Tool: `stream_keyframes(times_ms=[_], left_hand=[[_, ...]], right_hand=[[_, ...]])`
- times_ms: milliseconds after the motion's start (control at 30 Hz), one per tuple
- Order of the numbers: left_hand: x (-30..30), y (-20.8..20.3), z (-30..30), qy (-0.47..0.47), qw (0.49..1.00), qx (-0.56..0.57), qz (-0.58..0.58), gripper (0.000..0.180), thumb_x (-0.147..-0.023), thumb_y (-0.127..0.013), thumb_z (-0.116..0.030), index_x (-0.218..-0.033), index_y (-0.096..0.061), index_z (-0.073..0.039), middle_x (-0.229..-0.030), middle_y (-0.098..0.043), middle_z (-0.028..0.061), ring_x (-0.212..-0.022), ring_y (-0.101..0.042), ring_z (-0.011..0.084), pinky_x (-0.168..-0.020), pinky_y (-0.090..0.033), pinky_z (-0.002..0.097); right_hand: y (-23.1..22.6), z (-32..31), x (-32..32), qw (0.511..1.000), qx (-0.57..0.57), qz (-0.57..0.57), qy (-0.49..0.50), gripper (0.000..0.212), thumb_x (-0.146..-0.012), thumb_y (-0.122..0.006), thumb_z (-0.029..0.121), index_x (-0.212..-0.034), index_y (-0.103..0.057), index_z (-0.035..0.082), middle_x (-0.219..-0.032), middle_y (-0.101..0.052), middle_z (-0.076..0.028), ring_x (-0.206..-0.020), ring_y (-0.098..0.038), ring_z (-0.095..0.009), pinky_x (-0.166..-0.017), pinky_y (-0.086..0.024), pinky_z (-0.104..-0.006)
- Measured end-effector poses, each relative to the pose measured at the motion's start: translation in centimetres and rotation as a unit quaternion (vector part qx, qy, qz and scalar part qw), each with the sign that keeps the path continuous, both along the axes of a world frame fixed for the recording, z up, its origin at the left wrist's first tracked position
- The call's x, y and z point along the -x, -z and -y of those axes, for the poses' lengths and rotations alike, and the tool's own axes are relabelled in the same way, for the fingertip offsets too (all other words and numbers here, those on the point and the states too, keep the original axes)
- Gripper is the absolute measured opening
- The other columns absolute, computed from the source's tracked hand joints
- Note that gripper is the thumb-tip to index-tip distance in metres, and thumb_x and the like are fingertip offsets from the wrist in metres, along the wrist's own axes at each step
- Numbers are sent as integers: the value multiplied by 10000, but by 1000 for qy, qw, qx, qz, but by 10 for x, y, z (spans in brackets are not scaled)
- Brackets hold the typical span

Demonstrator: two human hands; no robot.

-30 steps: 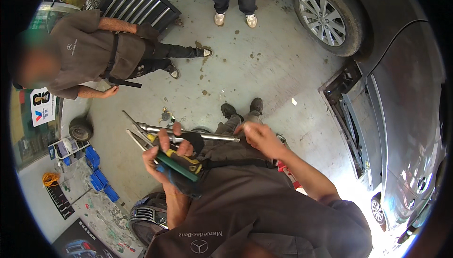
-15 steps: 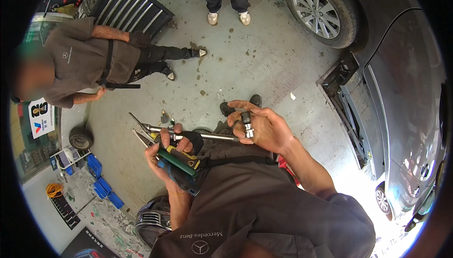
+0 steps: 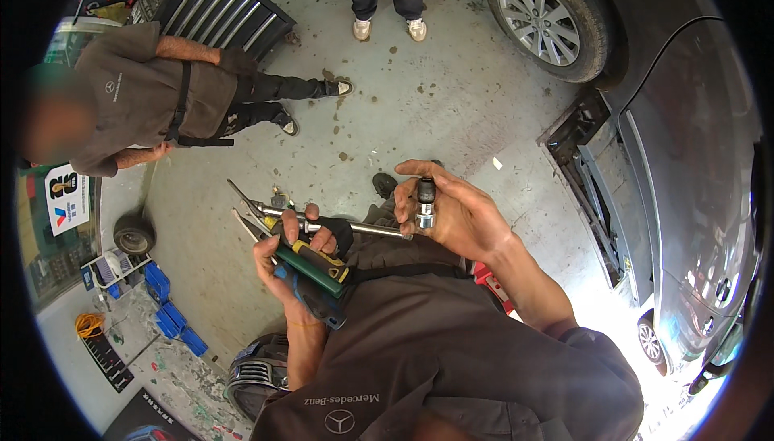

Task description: The person sits on the floor of a garage, disassembling and inspecting various car parts, including a steering column and ignition switch. They use tools like pliers and screwdrivers to manipulate the components and then organize the tools and parts.

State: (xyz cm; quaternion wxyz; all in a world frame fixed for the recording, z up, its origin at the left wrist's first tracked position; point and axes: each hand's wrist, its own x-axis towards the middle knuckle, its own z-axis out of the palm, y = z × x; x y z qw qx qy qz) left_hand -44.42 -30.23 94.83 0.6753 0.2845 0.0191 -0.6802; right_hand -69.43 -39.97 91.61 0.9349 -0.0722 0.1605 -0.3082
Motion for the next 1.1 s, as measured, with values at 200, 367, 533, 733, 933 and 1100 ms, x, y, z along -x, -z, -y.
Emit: stream_keyframes(times_ms=[200, 367, 533, 733, 933, 1100], left_hand=[[0, 0, 0, 0, 1000, -8, 9, 232, -921, -591, -279, -946, -471, -83, -1190, -429, 138, -854, -484, 202, -814, -466, 355], [1, 0, 0, -11, 999, -40, 22, 254, -875, -597, -328, -894, -497, -95, -1156, -502, 121, -836, -495, 214, -757, -419, 350], [2, 0, 0, -12, 998, -50, 34, 256, -871, -596, -329, -895, -502, -92, -1149, -502, 124, -821, -492, 217, -747, -418, 352], [0, 1, -4, -16, 997, -70, 28, 273, -846, -613, -344, -893, -516, -92, -1135, -502, 123, -803, -490, 220, -729, -420, 347], [-9, 7, -6, -28, 996, -86, 24, 295, -828, -608, -359, -900, -527, -85, -1115, -508, 128, -786, -500, 229, -717, -429, 355], [-25, 16, -12, 1, 999, -49, 3, 355, -828, -596, -365, -999, -546, -58, -1113, -517, 121, -789, -517, 239, -732, -442, 391]], right_hand=[[-3, 0, 2, 1000, -13, 15, -6, 445, -1126, -426, 305, -1462, -472, 17, -1177, -630, -142, -1038, -647, -240, -942, -543, -427], [-2, 0, 0, 1000, -10, -1, 0, 429, -1135, -415, 288, -1449, -481, 2, -1156, -633, -140, -988, -628, -233, -875, -522, -397], [4, -2, 1, 999, -28, 23, -9, 450, -1138, -433, 313, -1418, -487, -35, -1084, -623, -145, -904, -563, -203, -810, -473, -371], [-5, -14, -4, 998, 11, -63, -25, 397, -1101, -541, 373, -1202, -569, -10, -891, -499, -60, -836, -470, -177, -762, -428, -352], [-10, -25, -16, 982, 22, -111, -149, 458, -1111, -489, 475, -1125, -556, 22, -761, -419, 35, -635, -362, -69, -541, -286, -242], [-31, -33, -58, 948, 135, -220, -185, 387, -1156, -422, 401, -1077, -551, 44, -713, -347, 65, -592, -293, -45, -514, -223, -245]])
